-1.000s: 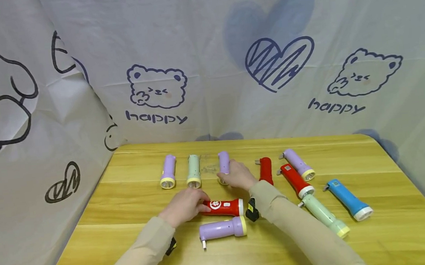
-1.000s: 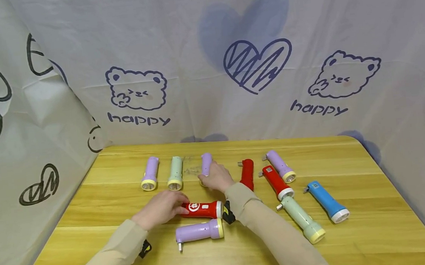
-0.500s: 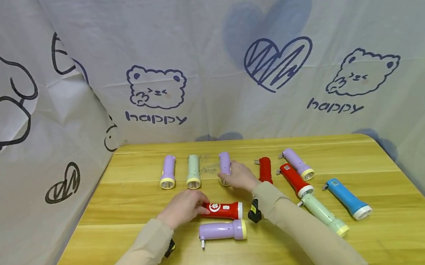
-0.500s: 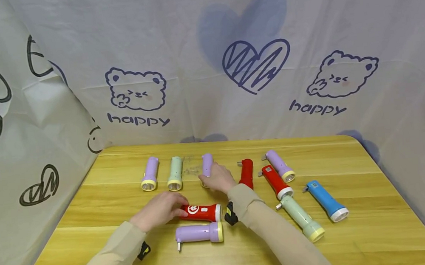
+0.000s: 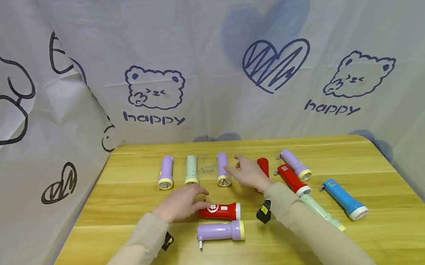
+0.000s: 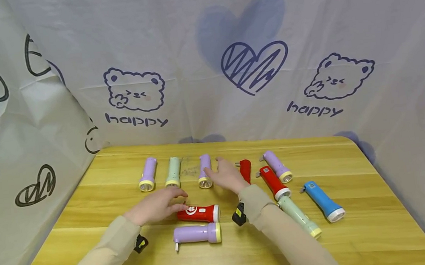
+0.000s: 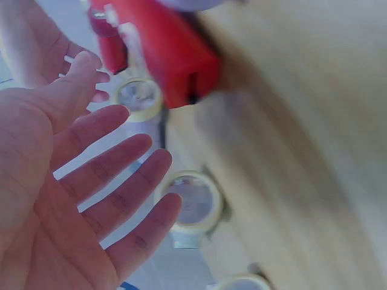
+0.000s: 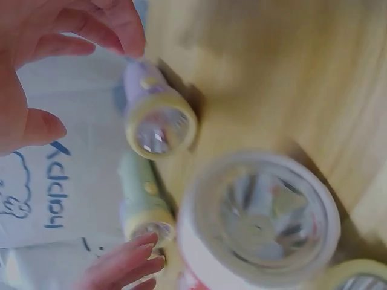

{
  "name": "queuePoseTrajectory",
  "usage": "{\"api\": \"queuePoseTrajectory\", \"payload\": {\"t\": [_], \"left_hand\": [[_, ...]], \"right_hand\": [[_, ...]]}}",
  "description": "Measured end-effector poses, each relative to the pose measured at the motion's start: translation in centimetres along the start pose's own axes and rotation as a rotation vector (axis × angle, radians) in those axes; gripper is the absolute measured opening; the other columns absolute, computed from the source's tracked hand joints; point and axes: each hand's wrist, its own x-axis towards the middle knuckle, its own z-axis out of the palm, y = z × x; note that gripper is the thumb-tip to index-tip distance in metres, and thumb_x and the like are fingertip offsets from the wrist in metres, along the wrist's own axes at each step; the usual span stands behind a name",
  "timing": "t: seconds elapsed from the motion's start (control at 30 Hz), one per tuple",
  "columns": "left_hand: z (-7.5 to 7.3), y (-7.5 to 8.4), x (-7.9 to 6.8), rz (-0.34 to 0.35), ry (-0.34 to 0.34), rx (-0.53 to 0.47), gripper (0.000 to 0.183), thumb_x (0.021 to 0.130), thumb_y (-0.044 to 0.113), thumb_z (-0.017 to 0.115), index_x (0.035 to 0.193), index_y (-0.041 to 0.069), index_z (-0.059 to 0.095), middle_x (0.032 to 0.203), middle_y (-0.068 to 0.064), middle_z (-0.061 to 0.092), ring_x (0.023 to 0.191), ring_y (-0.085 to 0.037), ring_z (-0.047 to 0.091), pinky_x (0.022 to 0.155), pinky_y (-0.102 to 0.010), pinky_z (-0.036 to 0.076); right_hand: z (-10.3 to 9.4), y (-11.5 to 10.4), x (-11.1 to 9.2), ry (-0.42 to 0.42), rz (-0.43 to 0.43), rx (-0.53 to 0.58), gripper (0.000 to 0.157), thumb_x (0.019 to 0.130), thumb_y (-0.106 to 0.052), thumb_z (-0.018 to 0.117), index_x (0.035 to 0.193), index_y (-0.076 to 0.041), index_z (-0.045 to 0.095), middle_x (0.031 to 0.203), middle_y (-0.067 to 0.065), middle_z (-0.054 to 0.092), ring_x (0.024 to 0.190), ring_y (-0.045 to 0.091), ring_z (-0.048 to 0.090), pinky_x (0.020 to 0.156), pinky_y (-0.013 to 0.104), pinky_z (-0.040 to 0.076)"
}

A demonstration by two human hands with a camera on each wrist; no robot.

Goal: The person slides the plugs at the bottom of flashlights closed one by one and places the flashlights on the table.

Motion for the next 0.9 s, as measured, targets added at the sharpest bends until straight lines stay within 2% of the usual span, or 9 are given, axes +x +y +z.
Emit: {"api": "queuePoseTrajectory", "payload": {"t": [0.13,0.3,0.4,0.5,0.67,0.73,0.77,0.9], "left_hand": [[-1.0,0.6,0.7,0.007,0.016,-0.025,0.039,0.099,0.031,0.065,0.128,0.004,0.066,0.131,-0.012,0.067,0.124,-0.031,0.063,0.109,-0.047,0.05],[-1.5,1.5,1.8,0.033,0.082,0.026,0.039,0.101,0.032,0.062,0.131,0.008,0.065,0.138,-0.01,0.064,0.13,-0.03,0.059,0.113,-0.046,0.047],[-1.5,2.1,2.3,0.035,0.115,0.051,0.038,0.103,0.032,0.059,0.133,0.01,0.064,0.14,-0.009,0.063,0.132,-0.029,0.059,0.114,-0.045,0.046],[-1.6,2.8,2.7,0.034,0.127,0.053,0.037,0.104,0.031,0.056,0.134,0.011,0.063,0.141,-0.009,0.062,0.133,-0.029,0.058,0.115,-0.046,0.045],[-1.6,3.8,3.2,0.055,0.118,0.04,0.037,0.105,0.033,0.054,0.134,0.011,0.064,0.137,-0.007,0.065,0.131,-0.027,0.059,0.116,-0.044,0.045],[-1.6,4.1,3.4,0.071,0.115,0.041,0.037,0.104,0.032,0.055,0.133,0.011,0.064,0.136,-0.006,0.066,0.13,-0.027,0.06,0.115,-0.043,0.045],[-1.6,4.2,3.5,0.076,0.115,0.045,0.037,0.104,0.032,0.055,0.133,0.011,0.064,0.136,-0.007,0.065,0.13,-0.027,0.06,0.115,-0.043,0.046],[-1.7,4.6,3.7,0.08,0.109,0.034,0.038,0.104,0.031,0.055,0.134,0.01,0.063,0.138,-0.009,0.064,0.131,-0.029,0.059,0.115,-0.045,0.045]], "right_hand": [[-2.1,0.8,-0.7,0.066,-0.053,-0.018,0.063,0.101,-0.042,0.055,0.148,-0.001,0.046,0.142,0.024,0.057,0.126,0.038,0.059,0.103,0.052,0.051],[-4.1,2.5,-1.4,0.135,-0.065,-0.056,0.057,0.102,-0.038,0.054,0.145,-0.001,0.049,0.145,0.024,0.054,0.127,0.04,0.057,0.106,0.054,0.049],[-4.5,3.6,-1.7,0.185,-0.073,-0.102,0.055,0.101,-0.034,0.055,0.143,0.001,0.051,0.144,0.028,0.052,0.127,0.042,0.055,0.106,0.055,0.048],[-4.2,4.4,-2.1,0.209,-0.086,-0.146,0.053,0.099,-0.032,0.058,0.14,0.002,0.053,0.137,0.031,0.054,0.123,0.043,0.055,0.102,0.055,0.05],[-2.8,5.5,-2.5,0.177,-0.095,-0.19,0.051,0.097,-0.029,0.061,0.138,0.0,0.056,0.123,0.03,0.059,0.113,0.04,0.056,0.095,0.053,0.052],[-2.5,5.8,-2.5,0.144,-0.08,-0.185,0.052,0.097,-0.03,0.061,0.14,-0.002,0.054,0.127,0.031,0.055,0.114,0.041,0.056,0.096,0.054,0.052],[-2.4,5.9,-2.6,0.128,-0.068,-0.18,0.052,0.098,-0.031,0.06,0.142,-0.004,0.053,0.132,0.033,0.053,0.121,0.044,0.054,0.099,0.056,0.05],[-2.3,6.2,-2.6,0.065,-0.003,-0.187,0.056,0.1,-0.034,0.058,0.148,-0.007,0.048,0.138,0.036,0.047,0.12,0.047,0.053,0.097,0.058,0.051]]}}
